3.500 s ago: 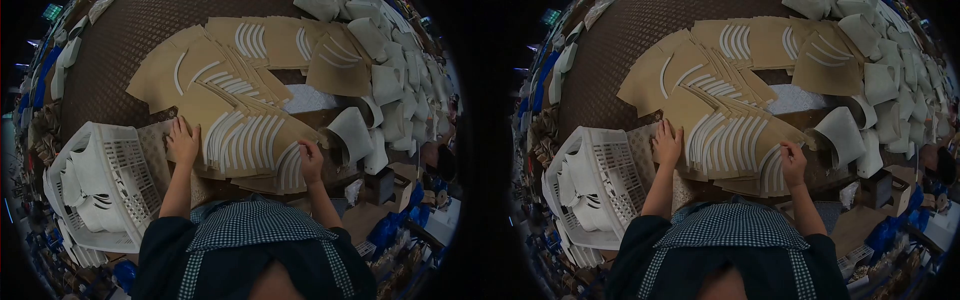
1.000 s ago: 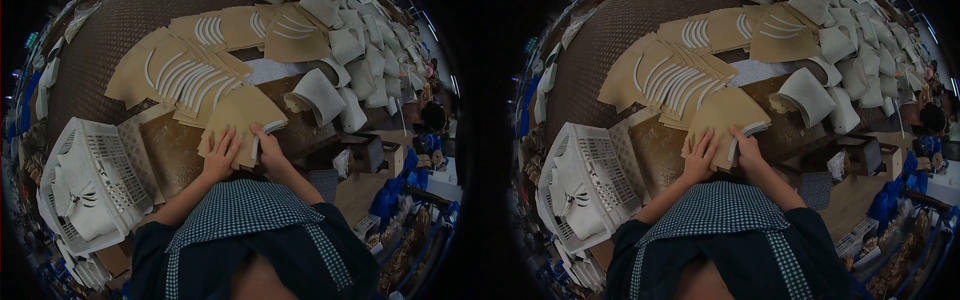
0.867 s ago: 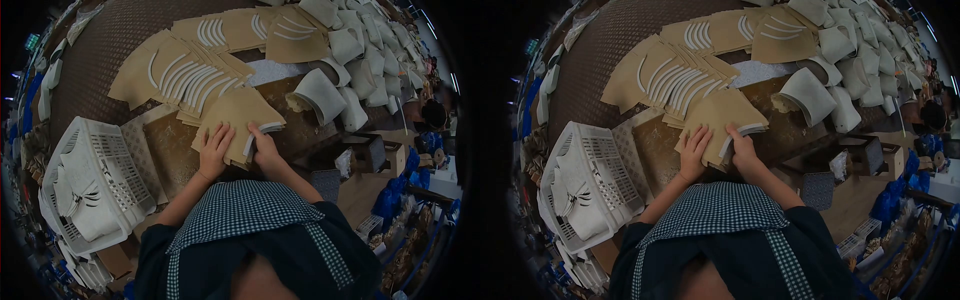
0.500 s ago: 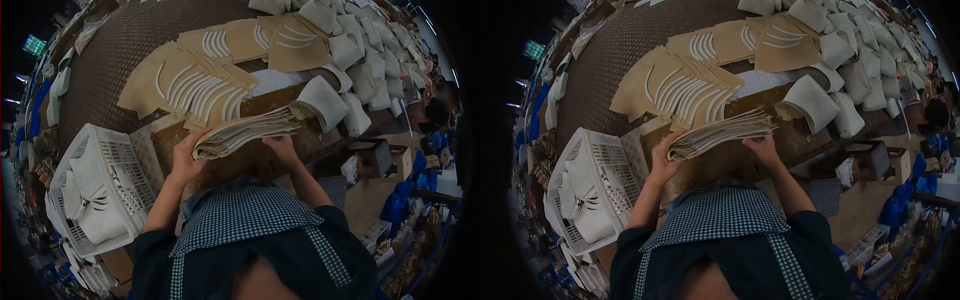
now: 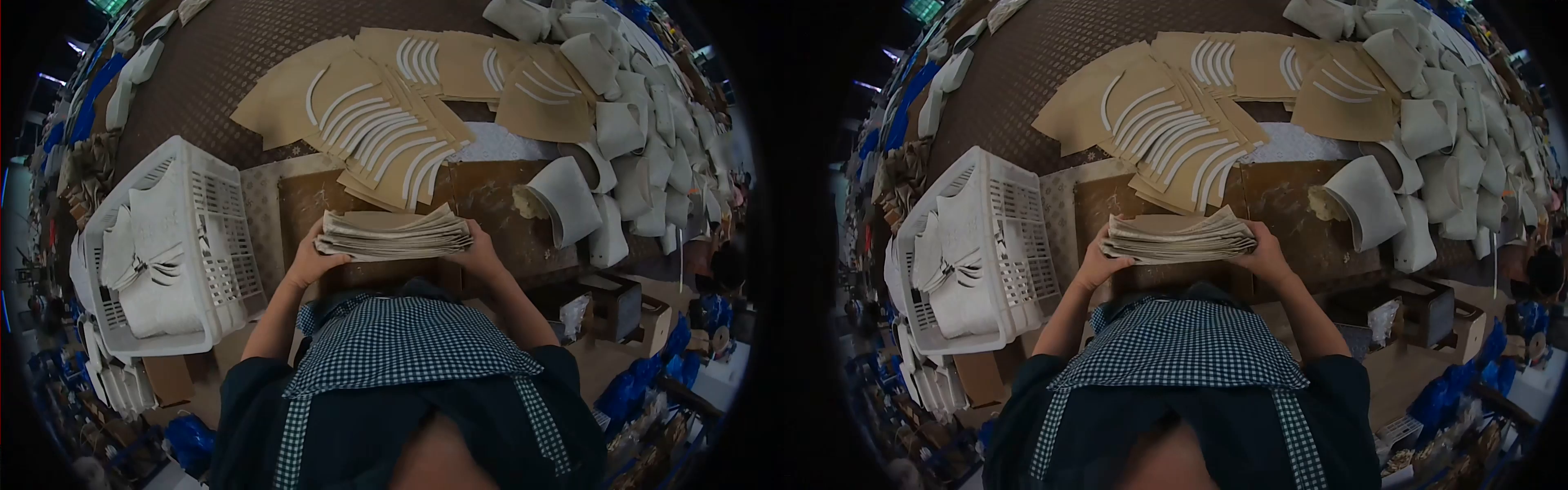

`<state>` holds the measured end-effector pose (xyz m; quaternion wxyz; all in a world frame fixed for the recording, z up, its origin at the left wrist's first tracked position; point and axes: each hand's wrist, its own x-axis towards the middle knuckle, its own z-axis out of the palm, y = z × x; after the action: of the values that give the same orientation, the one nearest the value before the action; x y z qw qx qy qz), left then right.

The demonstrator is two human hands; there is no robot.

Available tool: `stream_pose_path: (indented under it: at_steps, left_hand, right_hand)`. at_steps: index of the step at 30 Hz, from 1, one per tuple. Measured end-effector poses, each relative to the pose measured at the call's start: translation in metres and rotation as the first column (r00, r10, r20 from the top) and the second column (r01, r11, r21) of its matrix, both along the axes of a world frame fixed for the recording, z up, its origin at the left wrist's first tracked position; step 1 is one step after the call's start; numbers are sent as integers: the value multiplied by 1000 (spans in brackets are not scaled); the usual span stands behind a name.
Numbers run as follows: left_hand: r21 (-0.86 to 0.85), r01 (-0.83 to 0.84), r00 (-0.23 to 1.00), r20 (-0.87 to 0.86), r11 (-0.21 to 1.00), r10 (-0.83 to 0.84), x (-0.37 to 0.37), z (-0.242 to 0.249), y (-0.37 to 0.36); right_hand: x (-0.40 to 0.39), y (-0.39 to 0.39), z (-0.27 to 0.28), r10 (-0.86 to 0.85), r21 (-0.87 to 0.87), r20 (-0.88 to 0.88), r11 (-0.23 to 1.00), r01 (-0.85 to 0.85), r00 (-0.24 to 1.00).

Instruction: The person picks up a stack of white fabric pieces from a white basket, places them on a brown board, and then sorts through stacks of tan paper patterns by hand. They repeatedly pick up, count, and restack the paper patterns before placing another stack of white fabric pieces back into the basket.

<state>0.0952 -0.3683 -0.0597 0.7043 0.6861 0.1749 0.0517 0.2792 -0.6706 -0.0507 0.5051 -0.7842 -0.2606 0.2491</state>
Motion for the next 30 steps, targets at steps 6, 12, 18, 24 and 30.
stream_pose_path:
  at_steps: [6,12,18,24,30]
  left_hand:
    - [80,-97,995,-18,992,99,9,11,-4]
    - [382,-111,971,239,918,18,6,85,-9]
    - [203,39,990,-138,978,-11,-7,-19,3]
    - [329,-128,992,37,936,123,-1,-48,0]
    - [108,-152,988,3,983,152,-12,89,-12]
  right_hand:
    - [9,-4,-10,-15,18,-86,1000,16,996]
    - [0,2,69,-27,229,-35,973,34,999]
    - [8,-1,-11,-29,-8,-153,1000,28,988]
    - [8,-1,10,-24,1,-78,1000,25,997]
    - [-5,-2,68,-93,81,-300,989,122,949]
